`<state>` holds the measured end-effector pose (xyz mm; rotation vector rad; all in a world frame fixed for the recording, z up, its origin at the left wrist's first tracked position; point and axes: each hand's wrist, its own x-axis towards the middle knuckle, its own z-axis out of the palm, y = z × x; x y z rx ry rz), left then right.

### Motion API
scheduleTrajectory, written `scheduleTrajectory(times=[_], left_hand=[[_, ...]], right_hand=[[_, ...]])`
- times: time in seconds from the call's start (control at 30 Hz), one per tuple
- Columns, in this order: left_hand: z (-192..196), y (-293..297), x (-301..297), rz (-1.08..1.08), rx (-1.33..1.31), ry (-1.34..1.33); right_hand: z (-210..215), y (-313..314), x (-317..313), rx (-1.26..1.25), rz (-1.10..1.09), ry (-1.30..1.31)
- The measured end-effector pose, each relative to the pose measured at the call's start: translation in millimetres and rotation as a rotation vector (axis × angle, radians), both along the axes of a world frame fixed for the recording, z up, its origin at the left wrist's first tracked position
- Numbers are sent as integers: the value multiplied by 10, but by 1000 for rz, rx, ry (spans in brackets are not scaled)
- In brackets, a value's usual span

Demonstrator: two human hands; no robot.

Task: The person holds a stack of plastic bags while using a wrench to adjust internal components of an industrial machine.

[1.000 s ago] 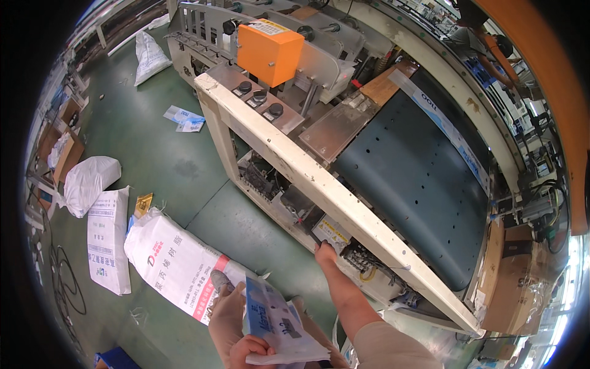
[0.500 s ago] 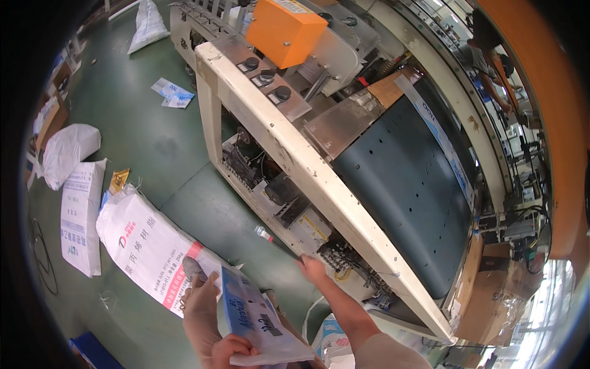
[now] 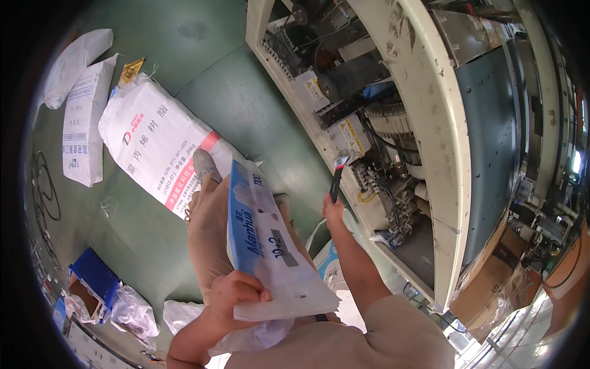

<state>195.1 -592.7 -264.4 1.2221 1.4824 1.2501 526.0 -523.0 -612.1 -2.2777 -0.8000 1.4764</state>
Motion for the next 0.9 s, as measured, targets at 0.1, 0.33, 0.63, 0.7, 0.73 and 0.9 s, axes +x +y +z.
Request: scheduleTrajectory(times=[0.1, 0.33, 0.63, 0.7, 0.73, 0.9], left_hand=[[-54, 35, 0, -48, -32, 46], [-319, 48, 98, 3, -82, 23], [-364, 85, 265, -54, -4, 64], [-263, 113, 321, -79, -2, 47], [-188, 111, 338, -107, -1, 37], [269, 146, 400, -165, 146, 50]], right_hand=[[105, 656, -170, 35, -219, 124], [-33, 1512, 91, -225, -139, 295], [-710, 1459, 980, 143, -781, 125], [-536, 1299, 841, 103, -836, -8], [-436, 1230, 740, 113, -849, -84], [303, 545, 270, -56, -389, 292]])
